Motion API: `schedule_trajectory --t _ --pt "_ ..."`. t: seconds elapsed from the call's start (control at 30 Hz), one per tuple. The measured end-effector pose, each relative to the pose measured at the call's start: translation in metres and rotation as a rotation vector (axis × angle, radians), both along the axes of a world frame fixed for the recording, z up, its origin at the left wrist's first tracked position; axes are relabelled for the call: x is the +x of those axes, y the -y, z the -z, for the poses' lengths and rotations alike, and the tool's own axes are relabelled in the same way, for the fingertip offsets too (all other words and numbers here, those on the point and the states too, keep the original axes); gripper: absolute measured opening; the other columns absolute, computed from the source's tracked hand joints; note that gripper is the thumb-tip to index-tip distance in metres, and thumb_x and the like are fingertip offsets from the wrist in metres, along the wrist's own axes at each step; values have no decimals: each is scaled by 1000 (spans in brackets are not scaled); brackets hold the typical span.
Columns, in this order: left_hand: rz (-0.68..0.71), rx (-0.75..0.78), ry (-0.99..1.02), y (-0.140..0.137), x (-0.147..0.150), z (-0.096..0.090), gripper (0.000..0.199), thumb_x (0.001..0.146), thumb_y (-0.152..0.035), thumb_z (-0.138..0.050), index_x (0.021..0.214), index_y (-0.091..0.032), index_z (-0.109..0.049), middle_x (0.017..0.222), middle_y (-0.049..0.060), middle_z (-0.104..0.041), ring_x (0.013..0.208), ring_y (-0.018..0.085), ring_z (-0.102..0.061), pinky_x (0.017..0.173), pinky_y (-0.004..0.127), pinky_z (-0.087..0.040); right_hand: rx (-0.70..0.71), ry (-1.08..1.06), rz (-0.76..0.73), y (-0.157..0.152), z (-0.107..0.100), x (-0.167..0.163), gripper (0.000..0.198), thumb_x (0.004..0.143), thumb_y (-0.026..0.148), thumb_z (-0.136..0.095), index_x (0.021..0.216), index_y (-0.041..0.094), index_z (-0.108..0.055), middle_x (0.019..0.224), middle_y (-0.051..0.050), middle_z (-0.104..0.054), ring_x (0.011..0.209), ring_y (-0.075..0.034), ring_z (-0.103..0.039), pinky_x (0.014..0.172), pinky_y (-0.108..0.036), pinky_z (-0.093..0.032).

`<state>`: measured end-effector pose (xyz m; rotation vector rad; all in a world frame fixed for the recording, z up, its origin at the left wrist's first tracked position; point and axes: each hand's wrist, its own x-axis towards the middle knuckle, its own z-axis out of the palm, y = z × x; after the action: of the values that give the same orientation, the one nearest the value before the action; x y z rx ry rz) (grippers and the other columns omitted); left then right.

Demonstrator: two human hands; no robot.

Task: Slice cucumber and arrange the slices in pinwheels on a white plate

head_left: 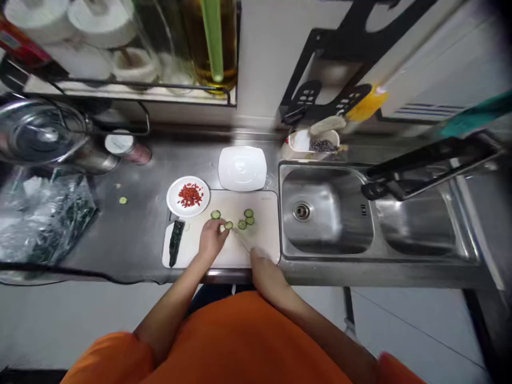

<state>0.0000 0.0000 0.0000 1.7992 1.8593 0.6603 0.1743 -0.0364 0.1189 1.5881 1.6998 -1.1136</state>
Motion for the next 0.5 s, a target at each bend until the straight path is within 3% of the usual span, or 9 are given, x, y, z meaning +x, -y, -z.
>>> schedule_trajectory --t 0.17,0.4,0.5 --pt "11 -74 47 -2 -1 -3 6 77 -26 -62 79 -20 -63 76 1 -65 69 15 -57 68 26 -43 19 -1 10 8 2 12 51 86 3 -27 135 12 -36 104 -17 -65 97 -28 -63 75 -36 -49" --pt "-217 -102 72 -19 -19 -7 15 81 -32 -57 87 -21 -65 78 0 -68 69 15 -60 70 26 -44 28 -14 -11 11 10 15 53 82 0 -31 133 12 -37 101 -16 -65 96 -27 -63 74 -34 -48" --pt "-206 -71 -16 -25 -26 -8 16 82 -28 -54 89 -19 -65 78 2 -67 70 17 -60 71 28 -44 29 -7 -9 12 12 15 51 82 0 -31 130 13 -40 99 -15 -66 94 -28 -64 72 -34 -48"
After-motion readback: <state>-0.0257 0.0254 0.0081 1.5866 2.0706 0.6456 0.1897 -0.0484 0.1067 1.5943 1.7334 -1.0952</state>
